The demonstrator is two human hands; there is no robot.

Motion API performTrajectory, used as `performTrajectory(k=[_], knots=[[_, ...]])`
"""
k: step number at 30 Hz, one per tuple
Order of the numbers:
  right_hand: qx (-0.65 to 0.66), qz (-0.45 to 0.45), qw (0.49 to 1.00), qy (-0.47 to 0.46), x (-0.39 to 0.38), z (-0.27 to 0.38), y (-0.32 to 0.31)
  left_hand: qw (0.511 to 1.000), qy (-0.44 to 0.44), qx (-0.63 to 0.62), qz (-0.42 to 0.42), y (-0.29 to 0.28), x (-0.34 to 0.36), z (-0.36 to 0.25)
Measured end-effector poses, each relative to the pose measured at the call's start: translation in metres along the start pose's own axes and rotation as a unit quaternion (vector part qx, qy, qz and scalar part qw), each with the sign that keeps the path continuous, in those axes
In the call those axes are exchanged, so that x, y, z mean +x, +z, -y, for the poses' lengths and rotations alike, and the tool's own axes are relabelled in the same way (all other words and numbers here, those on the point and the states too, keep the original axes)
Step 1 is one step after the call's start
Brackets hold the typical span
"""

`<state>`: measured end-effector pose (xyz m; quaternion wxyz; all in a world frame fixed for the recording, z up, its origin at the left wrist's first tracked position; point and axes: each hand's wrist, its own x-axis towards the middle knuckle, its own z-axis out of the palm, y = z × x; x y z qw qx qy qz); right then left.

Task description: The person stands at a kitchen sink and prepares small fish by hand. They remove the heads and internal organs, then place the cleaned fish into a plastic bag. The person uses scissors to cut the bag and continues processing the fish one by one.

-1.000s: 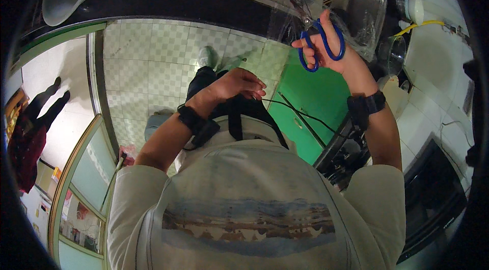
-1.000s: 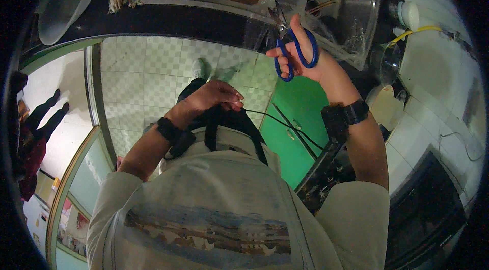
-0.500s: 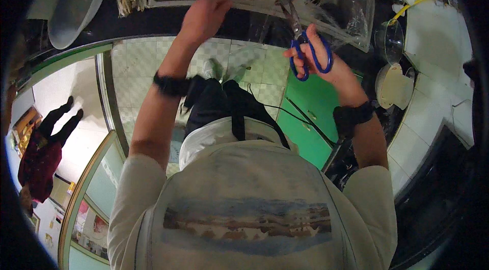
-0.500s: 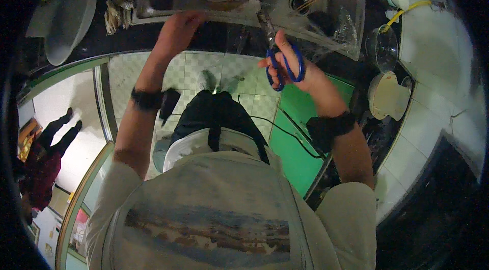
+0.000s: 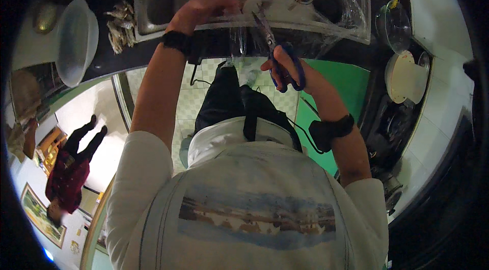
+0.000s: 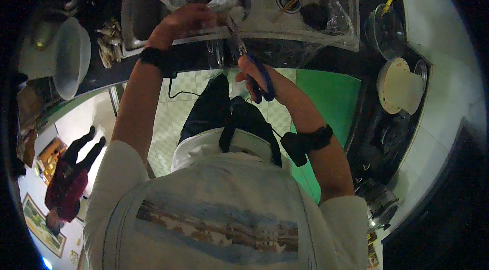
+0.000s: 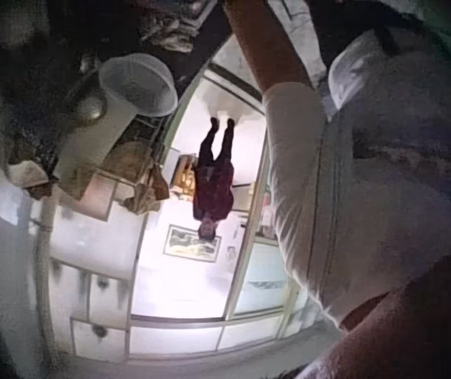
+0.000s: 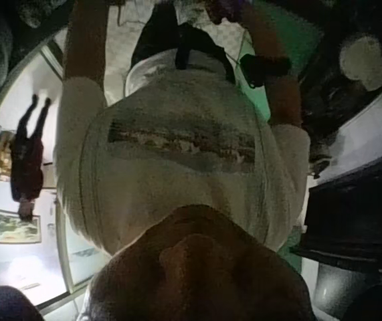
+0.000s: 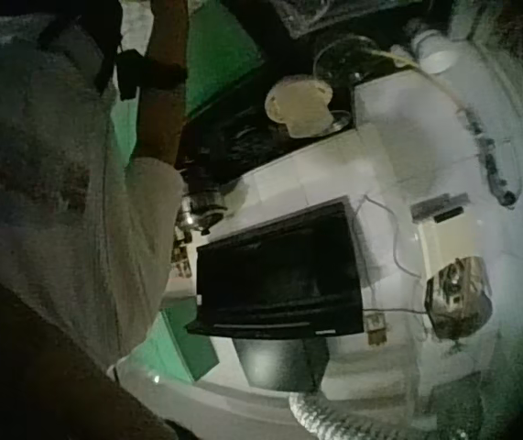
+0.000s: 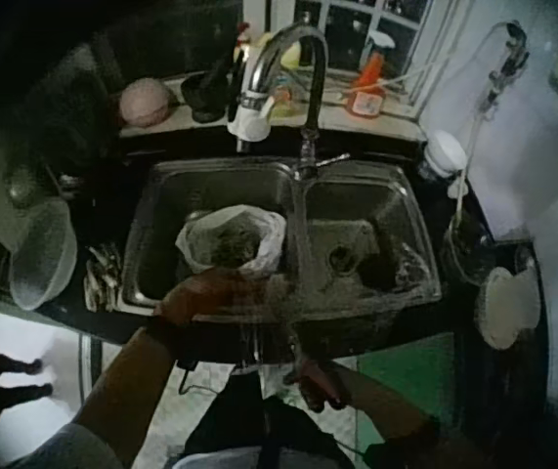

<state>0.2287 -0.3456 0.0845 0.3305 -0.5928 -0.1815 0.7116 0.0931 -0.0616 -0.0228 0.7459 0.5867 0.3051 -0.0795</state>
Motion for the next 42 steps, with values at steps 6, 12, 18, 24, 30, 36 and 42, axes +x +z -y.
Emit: performTrajectory(k=[6, 12, 18, 24, 30, 36, 42], knots=[[-0.025, 0.023, 0.999, 0.027, 0.022, 0.017, 0.004, 0.990, 0.029, -0.105, 0.086, -0.003, 0.001, 0.002], [0.041, -0.012, 0.999, 0.011, 0.055, 0.034, 0.015, 0.988, 0.035, -0.137, 0.068, 0.000, -0.004, -0.005], [-0.017, -0.103, 0.994, 0.022, 0.073, 0.045, 0.025, 0.994, -0.009, -0.109, 0.028, 0.001, -0.009, -0.015], [0.023, -0.109, 0.993, 0.025, 0.064, 0.037, 0.032, 0.999, -0.008, -0.023, 0.044, 0.001, -0.011, -0.022], [0.056, -0.063, 0.996, 0.004, 0.077, 0.040, 0.028, 0.997, 0.039, -0.065, 0.022, 0.008, -0.011, -0.014], [0.102, -0.147, 0.984, 0.001, 0.078, 0.050, 0.027, 0.999, 0.036, -0.004, 0.013, -0.002, -0.007, 0.001], [-0.159, -0.192, 0.953, -0.172, 0.030, 0.011, -0.007, 0.968, 0.081, -0.208, -0.118, 0.009, -0.023, -0.003]])
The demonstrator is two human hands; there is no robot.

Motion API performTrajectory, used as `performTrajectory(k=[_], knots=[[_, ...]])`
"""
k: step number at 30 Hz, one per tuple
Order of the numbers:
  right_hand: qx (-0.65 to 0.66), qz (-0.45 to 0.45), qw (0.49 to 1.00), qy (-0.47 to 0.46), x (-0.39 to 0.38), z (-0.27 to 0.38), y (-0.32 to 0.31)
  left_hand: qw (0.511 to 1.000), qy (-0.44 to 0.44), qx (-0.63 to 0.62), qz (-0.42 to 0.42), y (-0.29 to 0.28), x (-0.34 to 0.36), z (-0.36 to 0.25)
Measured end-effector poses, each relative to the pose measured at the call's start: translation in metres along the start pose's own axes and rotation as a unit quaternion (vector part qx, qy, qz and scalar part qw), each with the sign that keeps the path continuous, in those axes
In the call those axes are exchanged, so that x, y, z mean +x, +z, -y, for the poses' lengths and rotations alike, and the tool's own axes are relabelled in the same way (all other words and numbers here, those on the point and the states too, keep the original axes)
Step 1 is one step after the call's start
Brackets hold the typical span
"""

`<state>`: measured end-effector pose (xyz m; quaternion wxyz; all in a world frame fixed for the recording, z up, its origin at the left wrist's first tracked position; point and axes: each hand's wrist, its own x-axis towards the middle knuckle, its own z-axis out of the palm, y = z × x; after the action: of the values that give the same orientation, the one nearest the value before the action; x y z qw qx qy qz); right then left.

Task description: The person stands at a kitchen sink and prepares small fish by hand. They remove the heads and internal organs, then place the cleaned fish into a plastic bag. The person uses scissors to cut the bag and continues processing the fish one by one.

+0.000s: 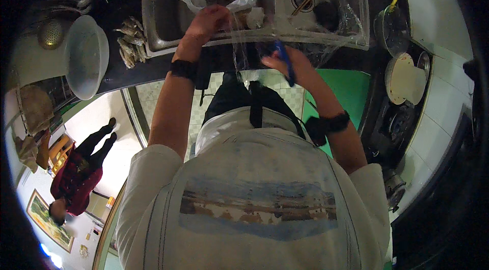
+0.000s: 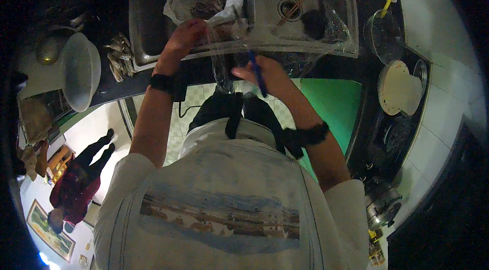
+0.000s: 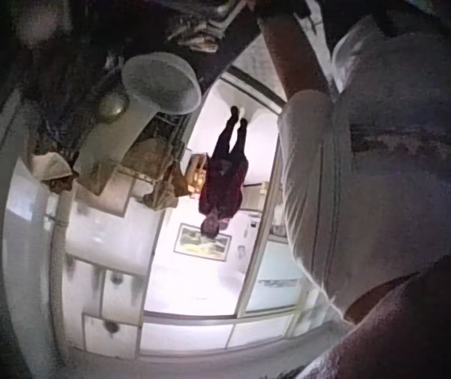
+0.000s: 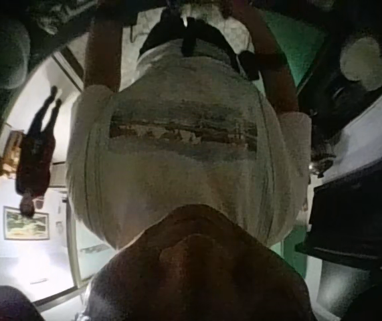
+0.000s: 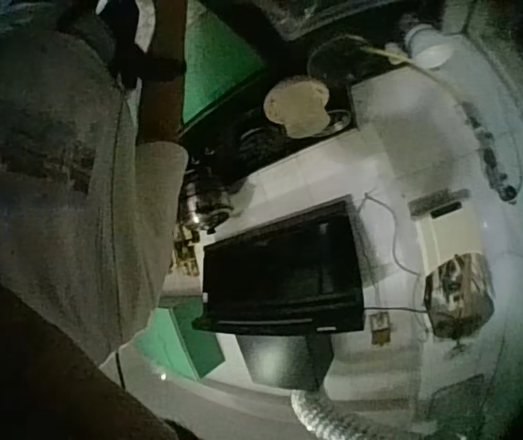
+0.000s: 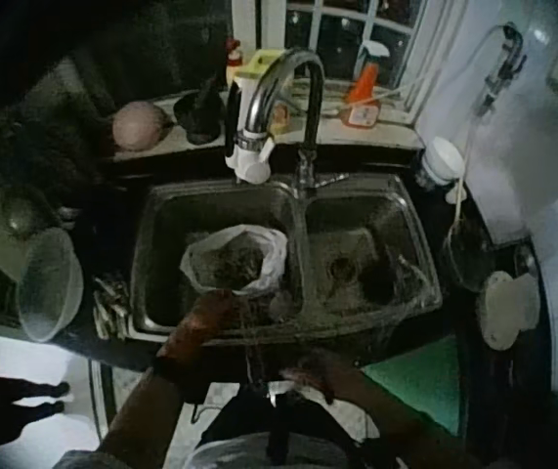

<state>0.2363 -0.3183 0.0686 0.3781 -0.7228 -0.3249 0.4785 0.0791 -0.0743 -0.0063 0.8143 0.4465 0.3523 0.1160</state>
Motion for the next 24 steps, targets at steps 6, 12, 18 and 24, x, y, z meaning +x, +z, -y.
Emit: performTrajectory(k=[6, 12, 18, 24], knots=[[-0.356, -0.359, 0.862, 0.035, -0.070, -0.071, -0.114, 0.996, 0.052, -0.005, -0.078, 0.007, -0.039, -0.026], [-0.450, -0.426, 0.775, 0.123, -0.099, -0.144, -0.182, 0.985, 0.123, 0.046, -0.111, 0.032, -0.095, -0.037], [-0.459, -0.417, 0.784, -0.014, -0.110, -0.179, -0.227, 0.982, 0.123, 0.079, -0.124, 0.058, -0.124, -0.032], [-0.432, -0.410, 0.799, -0.084, -0.106, -0.190, -0.267, 0.987, 0.112, 0.032, -0.113, 0.087, -0.145, -0.016]])
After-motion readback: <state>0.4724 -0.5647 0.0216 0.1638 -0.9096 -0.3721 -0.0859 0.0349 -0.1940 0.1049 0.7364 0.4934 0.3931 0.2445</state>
